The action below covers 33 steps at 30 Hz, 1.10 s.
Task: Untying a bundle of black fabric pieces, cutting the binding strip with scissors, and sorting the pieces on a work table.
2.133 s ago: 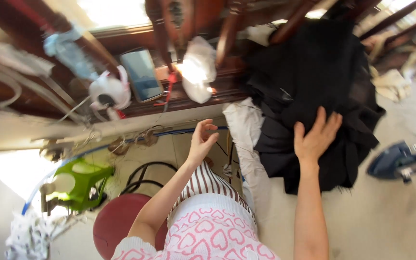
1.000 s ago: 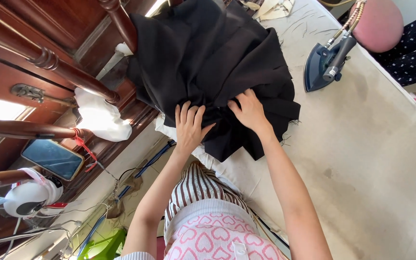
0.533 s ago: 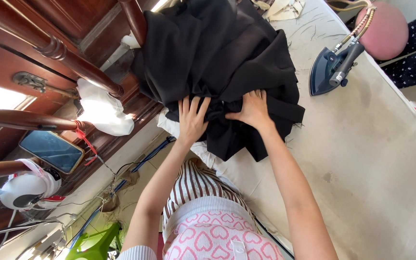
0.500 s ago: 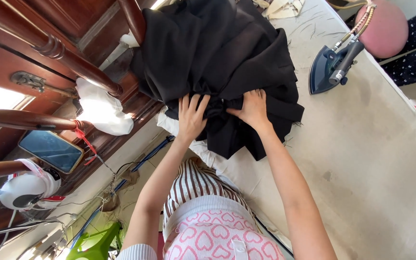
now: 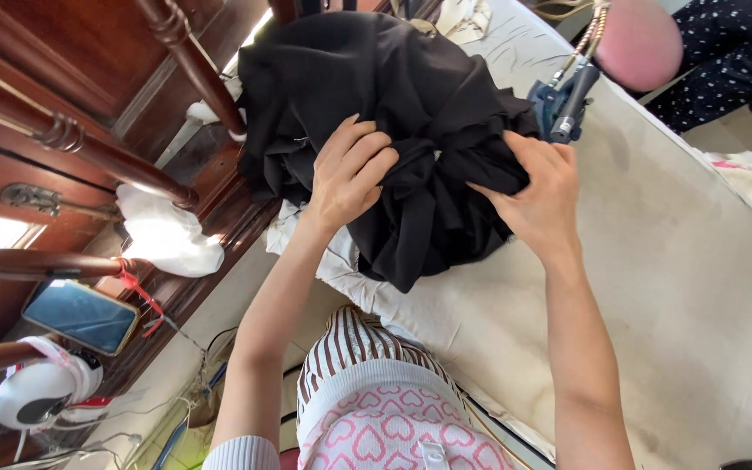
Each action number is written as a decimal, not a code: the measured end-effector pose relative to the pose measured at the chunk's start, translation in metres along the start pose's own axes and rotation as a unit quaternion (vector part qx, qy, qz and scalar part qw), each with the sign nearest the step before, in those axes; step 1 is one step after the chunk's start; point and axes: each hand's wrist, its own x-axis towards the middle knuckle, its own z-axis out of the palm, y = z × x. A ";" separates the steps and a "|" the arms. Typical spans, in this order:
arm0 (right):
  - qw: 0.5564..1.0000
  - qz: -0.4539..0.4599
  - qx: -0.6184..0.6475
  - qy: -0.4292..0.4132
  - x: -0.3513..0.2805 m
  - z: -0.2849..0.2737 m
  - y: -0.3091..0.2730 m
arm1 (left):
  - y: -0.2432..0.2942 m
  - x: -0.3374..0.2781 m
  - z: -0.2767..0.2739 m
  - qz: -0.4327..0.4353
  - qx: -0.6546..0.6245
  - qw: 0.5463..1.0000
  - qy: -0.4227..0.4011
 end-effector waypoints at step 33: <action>0.923 0.371 0.016 -0.101 -0.219 0.091 0.036 | 0.068 -0.197 0.073 -0.352 0.135 0.856 -0.353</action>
